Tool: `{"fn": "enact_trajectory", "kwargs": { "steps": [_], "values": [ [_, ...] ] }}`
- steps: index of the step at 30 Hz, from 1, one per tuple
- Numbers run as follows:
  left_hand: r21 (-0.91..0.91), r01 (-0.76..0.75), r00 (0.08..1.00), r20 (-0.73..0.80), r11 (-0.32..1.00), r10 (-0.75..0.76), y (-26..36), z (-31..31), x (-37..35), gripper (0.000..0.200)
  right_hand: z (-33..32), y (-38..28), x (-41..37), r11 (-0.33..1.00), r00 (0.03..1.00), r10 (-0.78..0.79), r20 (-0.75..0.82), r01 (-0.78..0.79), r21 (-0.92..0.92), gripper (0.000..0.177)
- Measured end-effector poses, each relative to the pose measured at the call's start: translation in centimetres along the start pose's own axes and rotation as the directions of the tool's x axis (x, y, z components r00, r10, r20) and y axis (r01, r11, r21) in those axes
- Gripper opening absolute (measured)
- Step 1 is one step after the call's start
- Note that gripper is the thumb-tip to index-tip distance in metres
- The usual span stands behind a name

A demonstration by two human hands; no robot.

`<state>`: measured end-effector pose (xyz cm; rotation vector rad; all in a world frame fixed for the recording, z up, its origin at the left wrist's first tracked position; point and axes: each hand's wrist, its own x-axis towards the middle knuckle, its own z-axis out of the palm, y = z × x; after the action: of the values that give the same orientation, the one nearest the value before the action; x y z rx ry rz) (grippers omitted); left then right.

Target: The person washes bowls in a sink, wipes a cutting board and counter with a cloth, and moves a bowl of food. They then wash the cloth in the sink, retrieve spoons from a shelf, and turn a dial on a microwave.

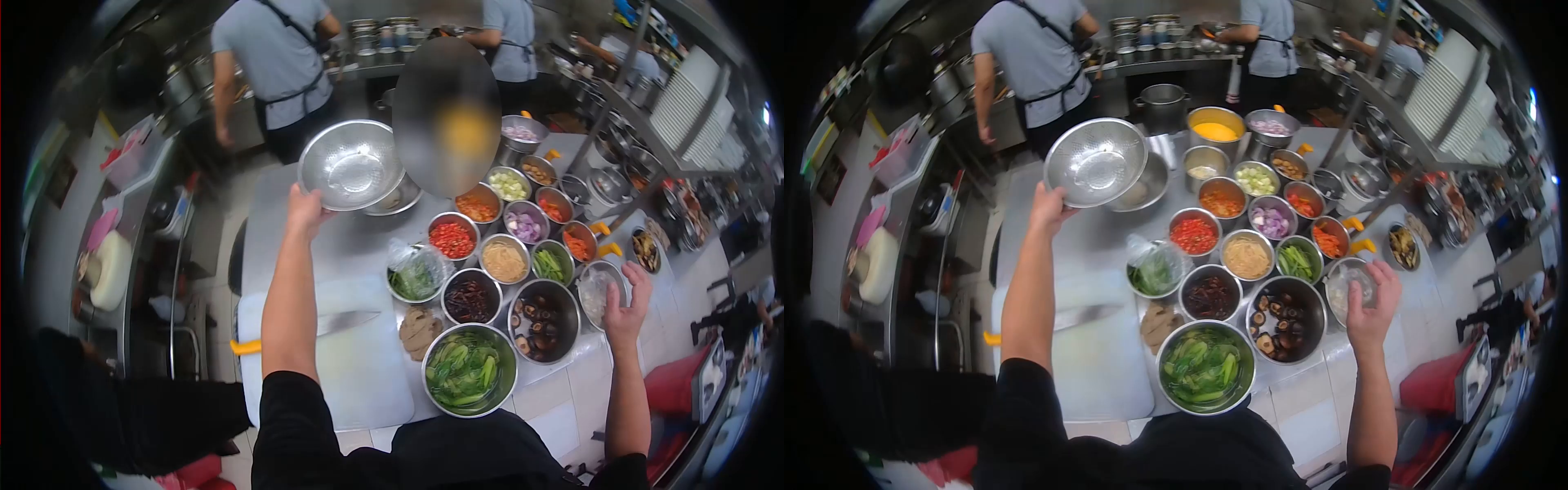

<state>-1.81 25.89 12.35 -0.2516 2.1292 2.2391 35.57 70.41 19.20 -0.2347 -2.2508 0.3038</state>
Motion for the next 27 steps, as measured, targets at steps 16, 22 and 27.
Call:
{"fn": "enact_trajectory", "kwargs": {
  "steps": [16,22,27],
  "values": [
    [0.445,0.135,0.921,0.272,0.885,-0.277,-4.7,2.4,2.0,0.113,-7.2,10.6,-5.1,0.932,0.975,0.179,-0.128,-0.210,-0.296,0.036],
    [0.320,0.002,0.997,0.070,0.947,-0.026,0.7,-7.7,-6.7,0.085,-6.3,24.4,-10.5,0.677,0.671,0.702,-0.241,-0.733,-0.067,0.042],
    [0.134,0.008,0.974,-0.226,0.991,0.023,-0.1,-17.6,-16.6,0.074,-3.8,31.0,-10.4,0.306,0.363,0.927,0.090,-0.874,0.378,0.048]
  ]
}}
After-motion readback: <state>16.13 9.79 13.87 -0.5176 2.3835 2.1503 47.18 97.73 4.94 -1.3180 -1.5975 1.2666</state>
